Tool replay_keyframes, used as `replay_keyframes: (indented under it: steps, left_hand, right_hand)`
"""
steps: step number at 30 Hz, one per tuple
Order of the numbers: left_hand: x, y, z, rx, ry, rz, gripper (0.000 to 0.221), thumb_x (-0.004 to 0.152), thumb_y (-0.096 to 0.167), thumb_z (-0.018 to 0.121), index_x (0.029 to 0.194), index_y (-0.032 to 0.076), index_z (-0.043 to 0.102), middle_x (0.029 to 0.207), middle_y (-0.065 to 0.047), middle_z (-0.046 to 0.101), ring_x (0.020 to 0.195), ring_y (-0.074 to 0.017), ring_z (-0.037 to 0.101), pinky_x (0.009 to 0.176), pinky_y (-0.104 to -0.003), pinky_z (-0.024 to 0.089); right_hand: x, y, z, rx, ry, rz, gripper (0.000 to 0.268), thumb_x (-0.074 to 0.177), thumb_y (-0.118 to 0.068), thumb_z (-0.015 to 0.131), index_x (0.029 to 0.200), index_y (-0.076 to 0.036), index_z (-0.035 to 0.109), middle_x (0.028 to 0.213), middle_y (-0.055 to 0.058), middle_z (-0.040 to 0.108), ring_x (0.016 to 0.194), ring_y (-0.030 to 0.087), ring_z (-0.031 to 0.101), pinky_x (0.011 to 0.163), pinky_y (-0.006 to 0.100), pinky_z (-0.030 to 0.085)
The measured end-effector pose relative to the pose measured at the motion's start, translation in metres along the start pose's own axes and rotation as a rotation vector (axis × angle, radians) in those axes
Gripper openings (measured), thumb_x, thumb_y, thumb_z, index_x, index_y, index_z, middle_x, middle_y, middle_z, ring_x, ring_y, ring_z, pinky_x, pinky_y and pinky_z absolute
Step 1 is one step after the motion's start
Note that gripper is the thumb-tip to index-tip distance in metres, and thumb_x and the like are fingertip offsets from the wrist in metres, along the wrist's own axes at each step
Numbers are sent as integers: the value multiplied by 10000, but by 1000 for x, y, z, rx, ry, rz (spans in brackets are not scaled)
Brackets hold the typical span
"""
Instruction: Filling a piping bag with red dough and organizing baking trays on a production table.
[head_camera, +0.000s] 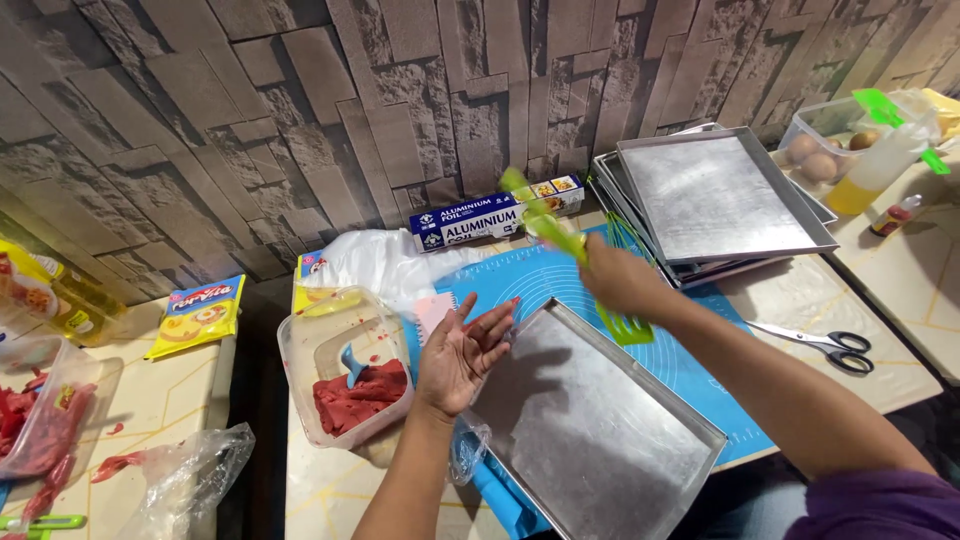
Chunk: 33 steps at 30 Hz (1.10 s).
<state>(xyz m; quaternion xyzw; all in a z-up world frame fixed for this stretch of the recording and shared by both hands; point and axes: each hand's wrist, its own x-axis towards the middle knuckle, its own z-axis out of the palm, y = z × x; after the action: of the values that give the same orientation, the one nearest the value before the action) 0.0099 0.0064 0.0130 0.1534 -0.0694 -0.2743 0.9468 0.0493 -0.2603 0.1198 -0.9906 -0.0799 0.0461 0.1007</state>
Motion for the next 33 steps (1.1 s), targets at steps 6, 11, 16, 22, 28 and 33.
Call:
replay_keyframes:
  steps: [6, 11, 16, 22, 28, 33]
  left_hand:
    - [-1, -9, 3, 125, 120, 61, 596, 1010, 372, 529, 1557, 197, 372, 1498, -265, 538, 1262, -344, 646, 952, -418, 602]
    - [-2, -10, 4, 190, 164, 88, 577, 1005, 336, 530, 1546, 161, 433, 1373, -206, 650, 1112, -246, 708, 914, -351, 610]
    - [-2, -10, -1, 184, 137, 106, 546, 992, 285, 539, 1514, 142, 470, 1258, -144, 714, 1038, -202, 731, 906, -352, 605]
    - [-1, -14, 0, 183, 101, 97, 535, 982, 262, 551, 1495, 128, 483, 1222, -127, 716, 1010, -188, 722, 902, -353, 602]
    - [-3, -13, 5, 199, 113, 96, 528, 979, 261, 557, 1484, 122, 489, 1216, -113, 713, 1009, -181, 719, 918, -351, 590]
    - [-2, -14, 0, 198, 109, 103, 537, 977, 255, 560, 1488, 111, 481, 1223, -117, 709, 1015, -183, 716, 923, -353, 592]
  right_hand:
    - [90, 48, 19, 207, 150, 229, 349, 909, -288, 605, 1138, -34, 533, 959, 253, 700, 870, 475, 739, 691, 568, 572]
    - [122, 49, 36, 86, 268, 340, 388, 871, -212, 485, 1160, 46, 461, 976, 239, 687, 863, 426, 749, 748, 512, 594]
    - [146, 68, 51, 86, 284, 462, 454, 948, -285, 461, 1198, 94, 475, 962, 246, 691, 899, 429, 738, 794, 526, 587]
    - [183, 84, 74, -48, 277, 485, 397, 997, -282, 440, 1175, 68, 492, 948, 217, 690, 897, 394, 745, 763, 524, 590]
    - [192, 85, 80, -17, 248, 404, 371, 953, -189, 540, 1169, 108, 591, 1106, 284, 615, 926, 384, 713, 737, 509, 597]
    - [169, 72, 73, -325, 371, 315, 364, 971, -143, 602, 1262, 75, 622, 1213, 240, 593, 1089, 331, 671, 831, 379, 607]
